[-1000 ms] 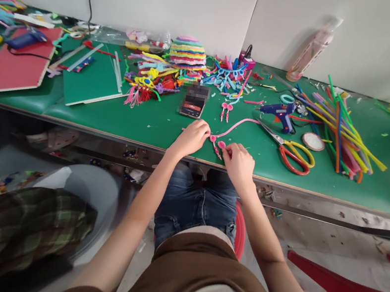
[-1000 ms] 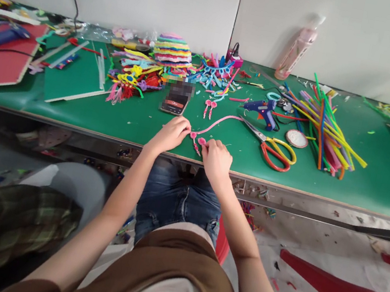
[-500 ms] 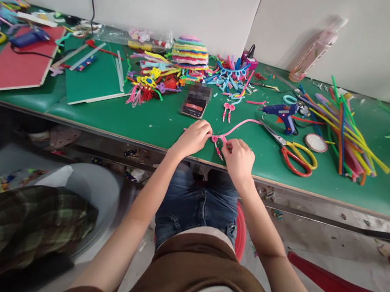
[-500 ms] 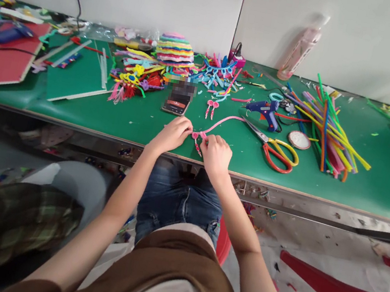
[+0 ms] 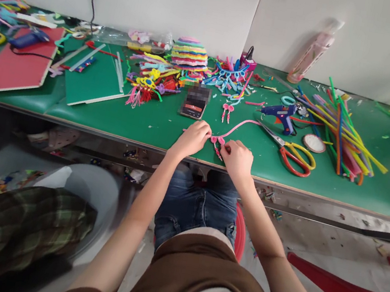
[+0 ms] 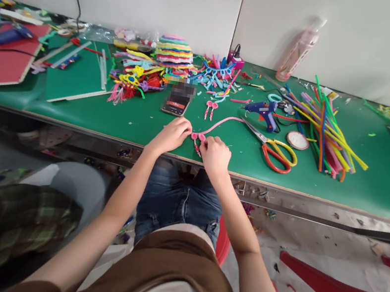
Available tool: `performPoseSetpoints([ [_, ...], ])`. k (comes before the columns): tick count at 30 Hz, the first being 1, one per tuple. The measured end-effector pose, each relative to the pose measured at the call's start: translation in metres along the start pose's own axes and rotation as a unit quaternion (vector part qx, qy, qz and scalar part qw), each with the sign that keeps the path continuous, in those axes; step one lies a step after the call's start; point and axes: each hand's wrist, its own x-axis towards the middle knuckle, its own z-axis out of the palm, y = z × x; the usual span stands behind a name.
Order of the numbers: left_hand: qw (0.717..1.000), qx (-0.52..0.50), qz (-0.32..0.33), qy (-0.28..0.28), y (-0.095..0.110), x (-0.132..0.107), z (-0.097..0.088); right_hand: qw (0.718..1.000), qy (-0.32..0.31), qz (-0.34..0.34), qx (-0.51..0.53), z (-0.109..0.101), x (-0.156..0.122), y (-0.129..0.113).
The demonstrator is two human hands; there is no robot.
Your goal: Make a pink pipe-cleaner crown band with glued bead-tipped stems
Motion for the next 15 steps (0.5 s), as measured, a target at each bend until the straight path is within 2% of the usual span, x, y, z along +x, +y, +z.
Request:
performPoseSetpoints([
  [7,1.000,-0.002,0.004,0.001,0.000,0.000,0.000,0.991,-0.069,0.071,0.085,-0.008,0.014,0.003],
  [11,1.000,-0.001,0.004,0.000,-0.001,0.000,0.000,0.992,-0.082,0.051,0.087,-0.013,0.017,0.002],
  [15,1.000,-0.003,0.005,-0.002,-0.002,0.000,0.000,0.995,-0.055,0.023,0.078,-0.007,0.013,0.001],
])
